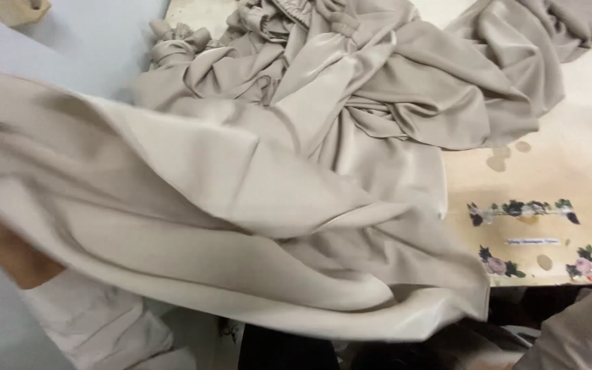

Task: Trimming loose threads from a beige garment using thread snips on a work table.

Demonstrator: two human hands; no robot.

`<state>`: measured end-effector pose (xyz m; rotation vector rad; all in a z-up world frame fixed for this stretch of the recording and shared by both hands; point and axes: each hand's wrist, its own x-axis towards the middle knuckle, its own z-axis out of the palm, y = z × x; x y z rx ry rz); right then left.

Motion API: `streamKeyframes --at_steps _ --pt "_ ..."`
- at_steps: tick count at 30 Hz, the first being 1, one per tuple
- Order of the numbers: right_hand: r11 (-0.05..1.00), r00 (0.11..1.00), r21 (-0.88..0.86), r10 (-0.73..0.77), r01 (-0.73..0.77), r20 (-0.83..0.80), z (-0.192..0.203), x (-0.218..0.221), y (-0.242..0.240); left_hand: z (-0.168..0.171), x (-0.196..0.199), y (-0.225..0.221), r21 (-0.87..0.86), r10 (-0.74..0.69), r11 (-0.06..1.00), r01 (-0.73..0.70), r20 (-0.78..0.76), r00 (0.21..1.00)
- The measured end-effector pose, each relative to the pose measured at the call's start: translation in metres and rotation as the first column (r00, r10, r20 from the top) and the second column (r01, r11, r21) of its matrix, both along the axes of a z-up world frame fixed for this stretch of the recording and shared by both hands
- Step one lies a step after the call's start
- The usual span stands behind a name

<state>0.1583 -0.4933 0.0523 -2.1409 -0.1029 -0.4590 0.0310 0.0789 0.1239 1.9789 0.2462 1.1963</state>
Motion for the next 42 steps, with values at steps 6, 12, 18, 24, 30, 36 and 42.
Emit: streamKeyframes --at_steps 6,12,18,24,30,36,42 --pt "0.934 0.932 -0.043 0.350 -0.355 -0.093 -0.030 -0.022 0.105 -0.078 -0.011 0.004 0.158 0.170 0.980 -0.117 -0.376 0.911" --pt "0.694 0.763 -0.317 0.596 -0.646 -0.250 -0.059 -0.057 0.174 -0.089 -0.035 -0.032 -0.173 0.112 0.943 -0.285 -0.641 0.759" --pt "0.732 0.700 -0.099 0.676 -0.674 0.229 -0.096 -0.092 0.171 -0.089 -0.057 -0.005 -0.730 -0.120 0.682 -0.039 -0.165 0.979" --pt "0.602 0.548 -0.756 0.735 -0.258 0.399 -0.133 -0.113 0.176 -0.060 -0.057 0.003 -0.870 -0.098 0.285 0.403 0.392 0.915" --pt "0.650 0.633 -0.080 0.757 -0.756 0.161 -0.146 -0.096 0.096 -0.028 -0.049 -0.007 -0.751 -0.134 0.579 0.317 0.296 0.946" --pt "0.997 0.989 0.021 -0.070 0.073 -0.130 -0.093 -0.066 -0.019 -0.017 -0.035 -0.018 -0.615 -0.108 0.786 0.066 -0.032 0.994" --pt "0.999 0.998 -0.014 0.049 -0.049 -0.046 -0.031 -0.010 0.036 -0.061 0.005 -0.011 -0.191 0.085 0.970 -0.153 -0.323 0.942"
